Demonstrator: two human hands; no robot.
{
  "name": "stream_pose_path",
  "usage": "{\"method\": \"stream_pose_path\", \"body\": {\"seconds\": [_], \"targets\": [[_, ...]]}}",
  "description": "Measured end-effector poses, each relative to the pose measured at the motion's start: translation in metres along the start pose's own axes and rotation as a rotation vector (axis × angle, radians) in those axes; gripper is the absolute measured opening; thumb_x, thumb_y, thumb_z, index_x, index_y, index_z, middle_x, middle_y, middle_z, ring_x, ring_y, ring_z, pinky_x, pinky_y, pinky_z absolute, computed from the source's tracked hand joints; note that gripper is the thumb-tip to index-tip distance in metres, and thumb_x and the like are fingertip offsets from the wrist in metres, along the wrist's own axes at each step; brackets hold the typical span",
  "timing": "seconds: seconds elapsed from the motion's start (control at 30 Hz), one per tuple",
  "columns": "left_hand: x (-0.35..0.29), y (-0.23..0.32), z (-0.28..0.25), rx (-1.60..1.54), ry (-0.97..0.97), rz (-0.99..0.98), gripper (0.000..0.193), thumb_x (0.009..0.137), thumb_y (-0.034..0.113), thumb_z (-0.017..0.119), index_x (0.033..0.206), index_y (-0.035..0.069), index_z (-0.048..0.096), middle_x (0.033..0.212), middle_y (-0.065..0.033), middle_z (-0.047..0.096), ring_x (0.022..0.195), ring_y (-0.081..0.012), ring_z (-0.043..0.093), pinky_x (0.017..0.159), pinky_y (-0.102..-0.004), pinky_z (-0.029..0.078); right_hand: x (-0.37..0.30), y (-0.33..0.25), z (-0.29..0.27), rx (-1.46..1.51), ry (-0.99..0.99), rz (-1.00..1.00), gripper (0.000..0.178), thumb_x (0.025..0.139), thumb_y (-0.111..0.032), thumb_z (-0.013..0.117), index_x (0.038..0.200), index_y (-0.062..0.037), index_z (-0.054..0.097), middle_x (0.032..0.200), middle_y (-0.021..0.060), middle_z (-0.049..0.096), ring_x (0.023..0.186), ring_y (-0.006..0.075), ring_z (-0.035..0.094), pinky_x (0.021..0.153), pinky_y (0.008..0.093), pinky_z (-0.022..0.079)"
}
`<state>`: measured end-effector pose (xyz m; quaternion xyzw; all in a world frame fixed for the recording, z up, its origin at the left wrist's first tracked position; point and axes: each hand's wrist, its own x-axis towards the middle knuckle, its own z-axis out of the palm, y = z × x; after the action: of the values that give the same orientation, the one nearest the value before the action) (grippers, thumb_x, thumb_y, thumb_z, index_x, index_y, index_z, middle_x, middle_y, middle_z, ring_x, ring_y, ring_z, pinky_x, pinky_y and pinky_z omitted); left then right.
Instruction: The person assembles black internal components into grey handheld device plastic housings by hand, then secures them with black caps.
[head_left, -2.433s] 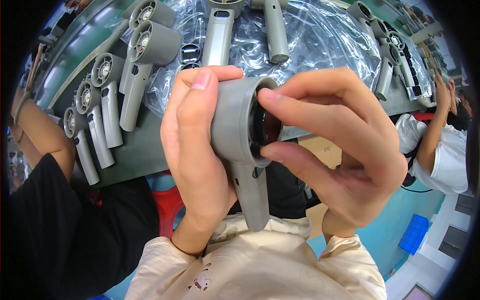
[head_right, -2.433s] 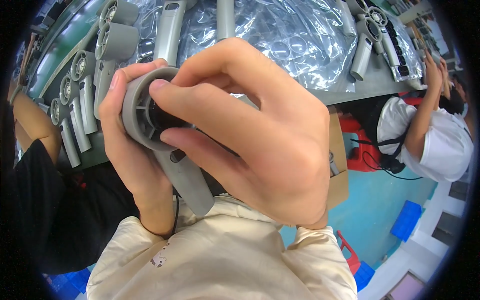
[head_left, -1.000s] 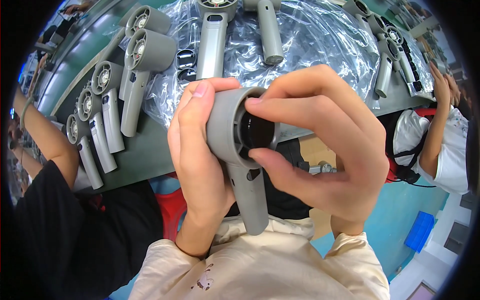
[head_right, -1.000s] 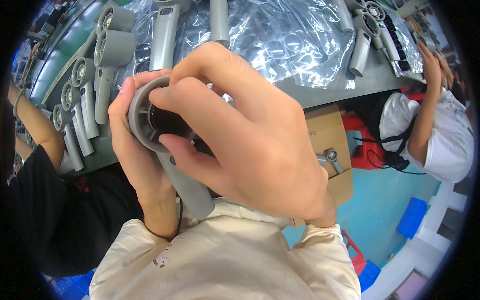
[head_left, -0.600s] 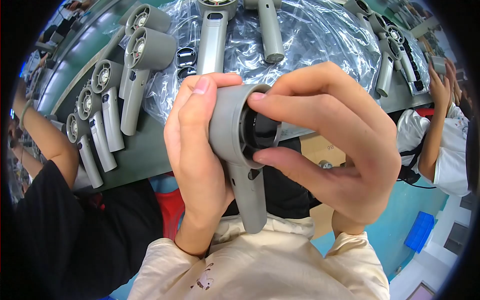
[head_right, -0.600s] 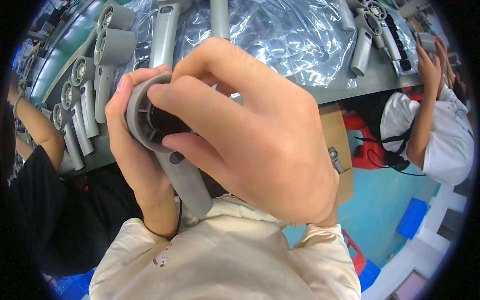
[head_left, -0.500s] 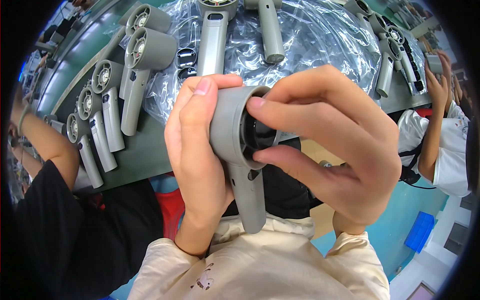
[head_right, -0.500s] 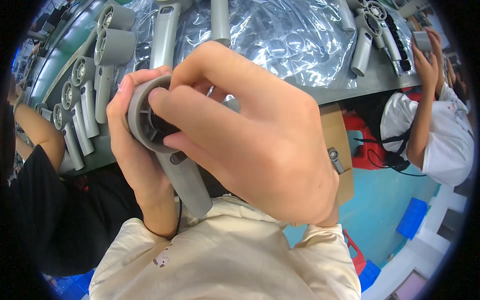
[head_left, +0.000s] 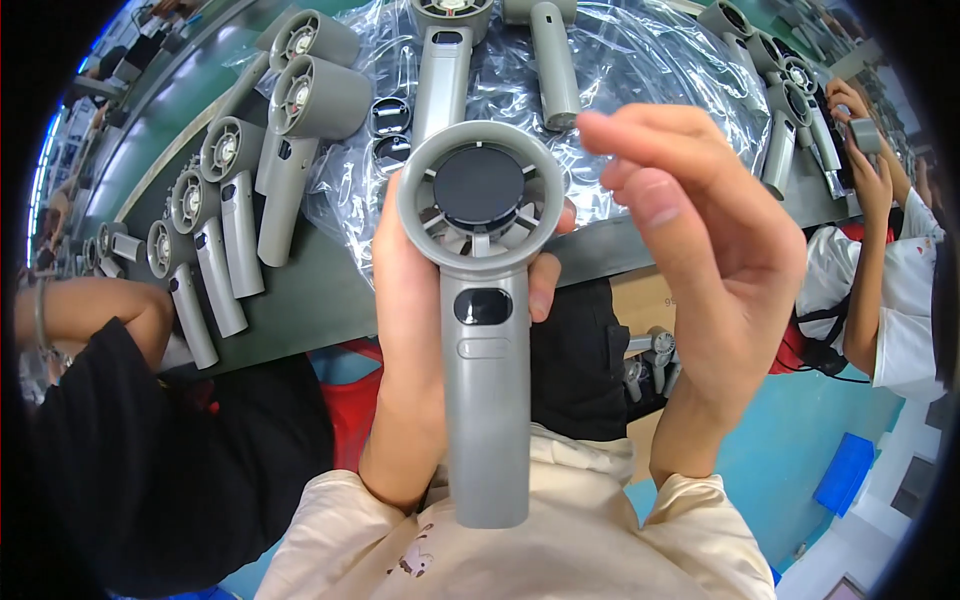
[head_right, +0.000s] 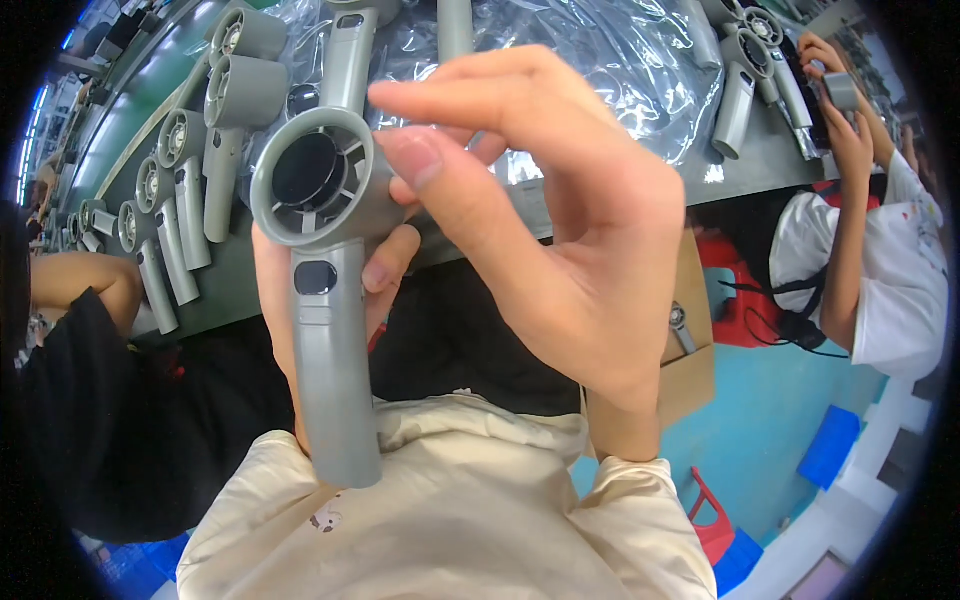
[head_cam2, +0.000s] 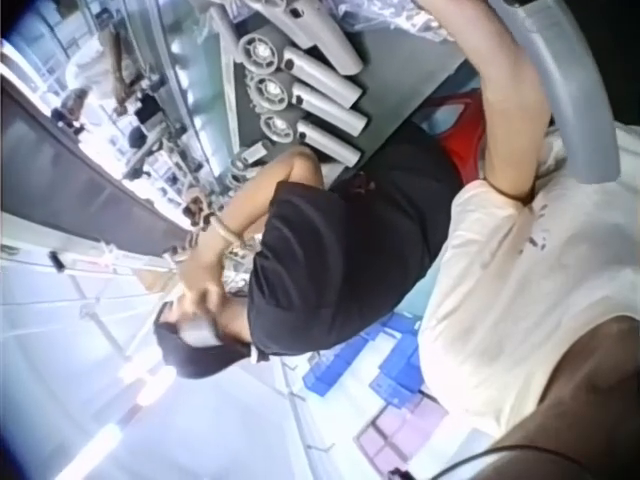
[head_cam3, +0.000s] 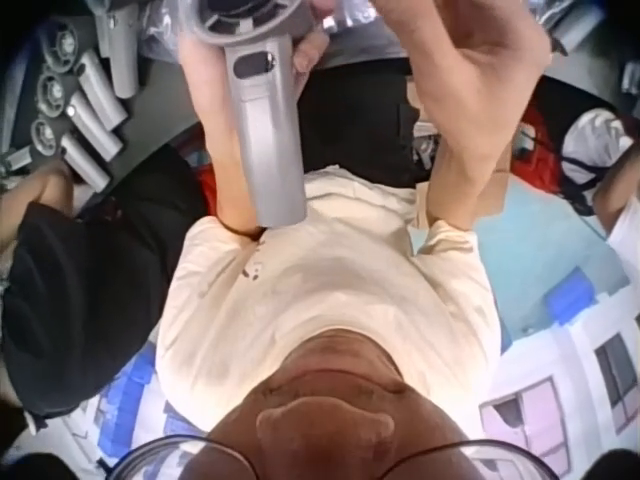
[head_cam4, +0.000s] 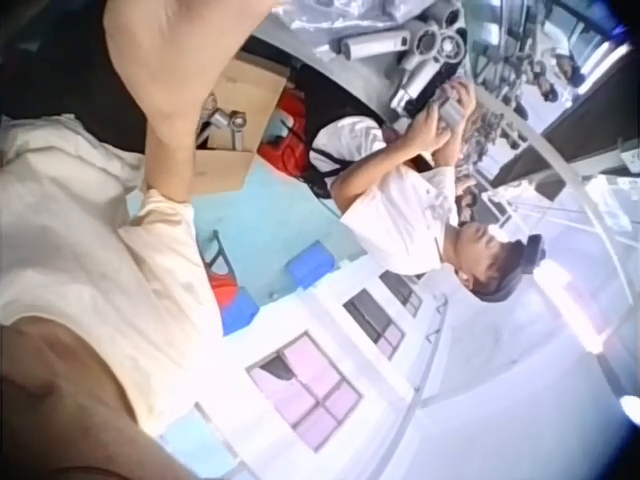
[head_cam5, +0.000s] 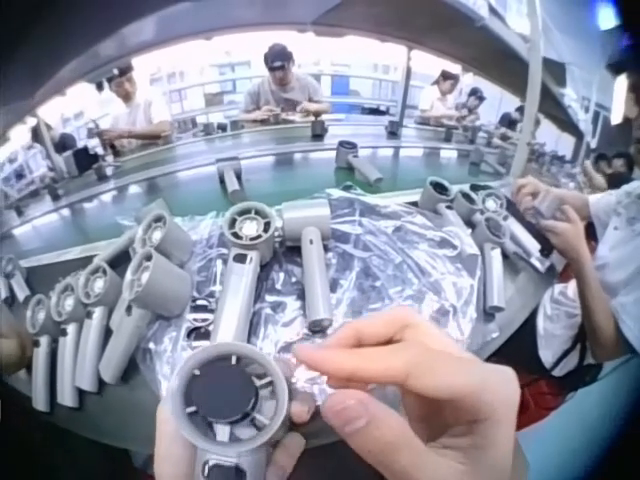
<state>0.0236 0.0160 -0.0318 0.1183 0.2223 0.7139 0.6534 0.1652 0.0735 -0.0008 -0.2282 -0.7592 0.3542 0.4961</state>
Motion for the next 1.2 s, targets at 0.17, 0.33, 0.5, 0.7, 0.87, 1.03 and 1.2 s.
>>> {"method": "stream_pose_path", "body": {"seconds": [0.17, 0.33, 0.5, 0.7, 0.87, 1.03, 1.2], "targets": [[0.002, 0.004, -0.001, -0.102, 0.056, -0.047, 0.047, 0.098, 0.037, 0.024, 0.099, 0.002, 0.056, 0.087, -0.0144, 0.063, 0.077, -0.0248, 0.062, 0.041, -0.0292, 0.044, -0.004, -0.004, 0.005, 0.084, 0.048, 0.215, 0.026, 0.091, -0.012, 0.052, 0.106, 0.0053, 0.063, 0.104, 0.0131, 0.061, 0.092, 0.0154, 0.057, 0.081, 0.027, 0.044], [0.0, -0.001, 0.007, 0.009, 0.092, 0.056, 0.05, 0.098, 0.04, 0.026, 0.093, 0.002, 0.058, 0.078, -0.0146, 0.064, 0.052, -0.0215, 0.059, 0.043, -0.0294, 0.046, -0.02, -0.009, 0.028, 0.358, -0.004, 0.49, 0.044, 0.098, -0.027, 0.045, 0.125, 0.0071, 0.047, 0.105, 0.0092, 0.059, 0.099, 0.0156, 0.056, 0.082, 0.0271, 0.043], [-0.002, -0.003, 0.021, 0.159, 0.218, 0.144, 0.047, 0.097, 0.042, 0.031, 0.094, 0.003, 0.058, 0.078, -0.011, 0.064, 0.056, -0.0179, 0.059, 0.05, -0.0281, 0.048, -0.008, 0.0, 0.021, 0.064, 0.048, 0.106, 0.041, 0.089, -0.018, 0.059, 0.122, 0.005, 0.051, 0.095, 0.0076, 0.056, 0.082, 0.0128, 0.052, 0.076, 0.0233, 0.042], [-0.003, 0.007, 0.019, 0.214, 0.201, 0.082, 0.037, 0.095, 0.036, 0.043, 0.098, 0.003, 0.058, 0.079, -0.0081, 0.063, 0.061, -0.0132, 0.062, 0.051, -0.0254, 0.051, 0.017, -0.017, -0.004, -0.399, -0.253, -0.218, 0.04, 0.067, -0.008, 0.073, 0.105, 0.0019, 0.063, 0.096, 0.0095, 0.057, 0.07, 0.0159, 0.049, 0.061, 0.024, 0.041], [-0.004, 0.007, 0.015, 0.247, 0.374, 0.012, 0.033, 0.095, 0.034, 0.046, 0.095, 0.003, 0.057, 0.078, -0.0067, 0.062, 0.06, -0.0124, 0.06, 0.049, -0.0244, 0.05, 0.026, -0.035, -0.006, -0.486, -0.562, -0.103, 0.026, 0.071, -0.004, 0.068, 0.096, -0.0042, 0.065, 0.101, 0.0109, 0.058, 0.075, 0.0205, 0.058, 0.062, 0.0276, 0.047], [-0.009, 0.004, 0.004, 0.166, 0.233, -0.184, 0.027, 0.095, 0.03, 0.048, 0.093, 0.005, 0.059, 0.083, -0.0031, 0.06, 0.074, -0.0091, 0.057, 0.069, -0.0234, 0.047, 0.02, -0.042, -0.007, -0.691, -0.587, -0.49, 0.026, 0.061, -0.007, 0.062, 0.086, -0.005, 0.063, 0.092, 0.0075, 0.05, 0.072, 0.0184, 0.051, 0.058, 0.0263, 0.042], [-0.034, 0.001, 0.016, 0.246, 0.273, -0.326, 0.029, 0.096, 0.028, 0.044, 0.093, 0.003, 0.058, 0.082, -0.0045, 0.06, 0.073, -0.0095, 0.057, 0.067, -0.0242, 0.048, 0.021, -0.062, -0.023, -0.608, -0.926, -0.482, 0.028, 0.064, -0.006, 0.06, 0.092, -0.0008, 0.059, 0.086, 0.0088, 0.047, 0.071, 0.0168, 0.05, 0.052, 0.0241, 0.041]]}}
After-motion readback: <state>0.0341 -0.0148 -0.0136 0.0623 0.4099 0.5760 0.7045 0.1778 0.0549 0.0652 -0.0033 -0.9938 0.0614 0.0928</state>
